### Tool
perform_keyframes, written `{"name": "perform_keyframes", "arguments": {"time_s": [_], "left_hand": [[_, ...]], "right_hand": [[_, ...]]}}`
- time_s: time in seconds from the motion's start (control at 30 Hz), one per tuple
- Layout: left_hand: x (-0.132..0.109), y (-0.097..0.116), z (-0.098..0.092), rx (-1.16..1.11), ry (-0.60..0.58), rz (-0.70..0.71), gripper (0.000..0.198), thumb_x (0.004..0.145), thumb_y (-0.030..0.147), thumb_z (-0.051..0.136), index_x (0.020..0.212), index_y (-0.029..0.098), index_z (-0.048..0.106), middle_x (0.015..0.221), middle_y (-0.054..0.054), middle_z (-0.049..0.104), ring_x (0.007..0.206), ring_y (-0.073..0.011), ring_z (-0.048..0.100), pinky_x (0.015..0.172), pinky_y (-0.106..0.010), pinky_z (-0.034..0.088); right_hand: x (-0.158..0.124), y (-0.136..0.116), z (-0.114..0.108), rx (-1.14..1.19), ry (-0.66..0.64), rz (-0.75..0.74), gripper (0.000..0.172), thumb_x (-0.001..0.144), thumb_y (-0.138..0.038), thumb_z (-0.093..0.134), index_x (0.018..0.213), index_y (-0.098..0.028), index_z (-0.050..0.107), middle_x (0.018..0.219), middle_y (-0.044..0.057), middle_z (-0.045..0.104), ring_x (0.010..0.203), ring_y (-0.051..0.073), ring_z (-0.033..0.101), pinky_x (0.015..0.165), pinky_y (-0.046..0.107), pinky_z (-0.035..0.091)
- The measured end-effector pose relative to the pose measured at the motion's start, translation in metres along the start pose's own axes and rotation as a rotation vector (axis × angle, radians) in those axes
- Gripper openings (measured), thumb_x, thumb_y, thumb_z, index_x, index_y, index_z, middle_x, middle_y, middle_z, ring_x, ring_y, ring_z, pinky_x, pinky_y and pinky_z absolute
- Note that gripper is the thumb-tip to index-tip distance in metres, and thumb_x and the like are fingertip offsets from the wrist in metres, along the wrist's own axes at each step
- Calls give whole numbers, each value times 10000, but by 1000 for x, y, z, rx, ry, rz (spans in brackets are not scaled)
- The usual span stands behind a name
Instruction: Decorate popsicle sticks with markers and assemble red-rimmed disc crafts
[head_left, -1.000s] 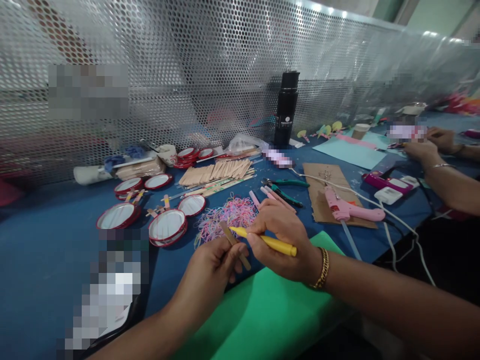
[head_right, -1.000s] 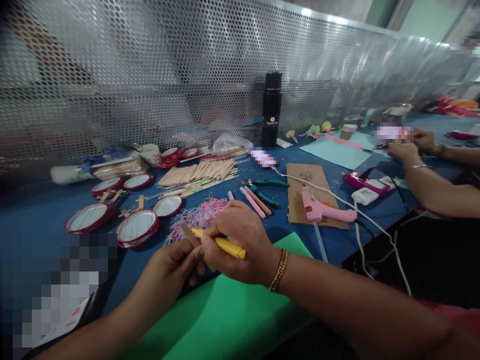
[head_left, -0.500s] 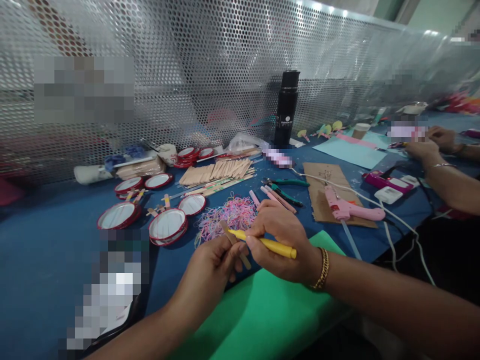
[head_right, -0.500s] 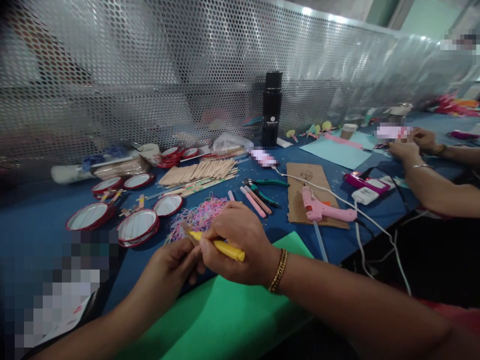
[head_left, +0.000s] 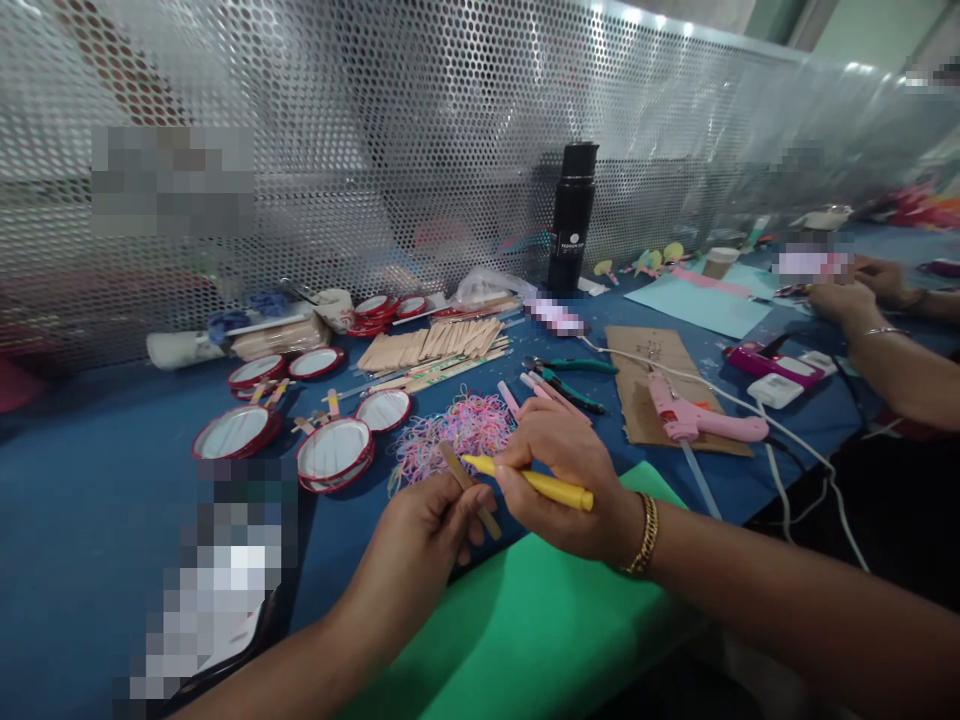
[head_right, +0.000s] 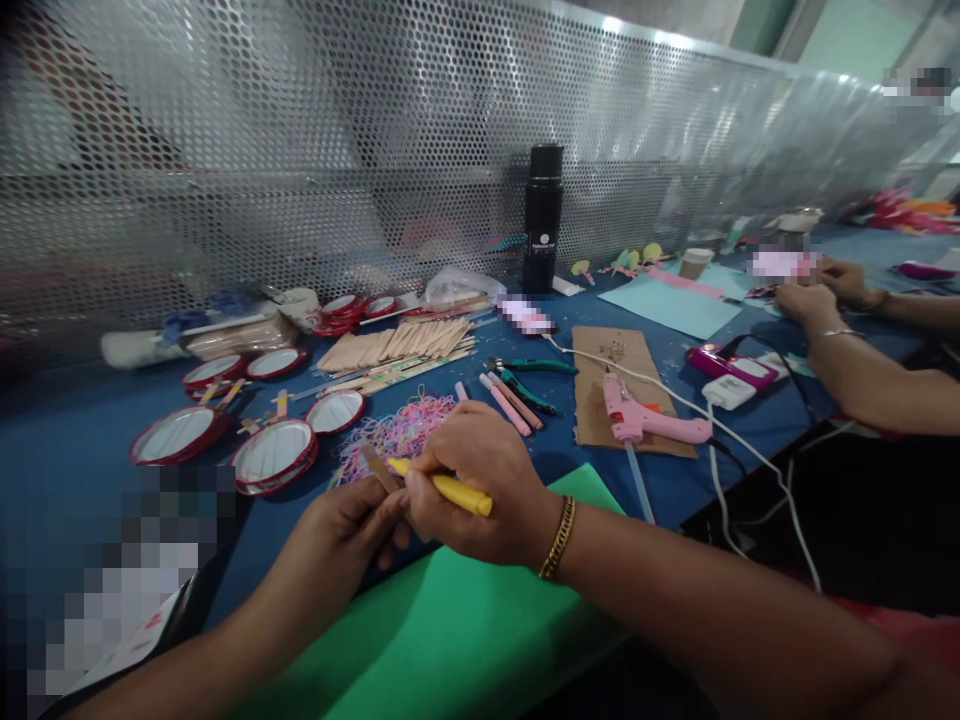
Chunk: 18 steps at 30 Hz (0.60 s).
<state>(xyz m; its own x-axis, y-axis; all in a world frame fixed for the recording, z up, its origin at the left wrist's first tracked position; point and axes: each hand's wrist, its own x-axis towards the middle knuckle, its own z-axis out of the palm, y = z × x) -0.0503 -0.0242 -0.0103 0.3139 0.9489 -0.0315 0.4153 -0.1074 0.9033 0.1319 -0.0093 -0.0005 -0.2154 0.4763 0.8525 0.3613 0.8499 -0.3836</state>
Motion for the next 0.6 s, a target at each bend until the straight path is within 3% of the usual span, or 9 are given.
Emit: {"name": "perform_keyframes", "arguments": {"time_s": [0.3,0.6], "left_hand": [[-1,-3,0,-5,23,-26,381,902,467,516,639,199,577,519,30,516,461,-110,446,450,-220,322],[-1,-2,1,-34,15,-4,416,906,499,538,621,198,572,514,28,520,452,-104,438,439,-216,316]], "right_hand": [[-4,1,5,47,-74,-9,181,852,-184,619,728,-220,493,657,-42,519,632,125,473,731,348,461],[-1,-2,2,54,-15,-23,160,843,-144,606,743,-220,509,655,-41,524,631,126,477,722,347,459]]}}
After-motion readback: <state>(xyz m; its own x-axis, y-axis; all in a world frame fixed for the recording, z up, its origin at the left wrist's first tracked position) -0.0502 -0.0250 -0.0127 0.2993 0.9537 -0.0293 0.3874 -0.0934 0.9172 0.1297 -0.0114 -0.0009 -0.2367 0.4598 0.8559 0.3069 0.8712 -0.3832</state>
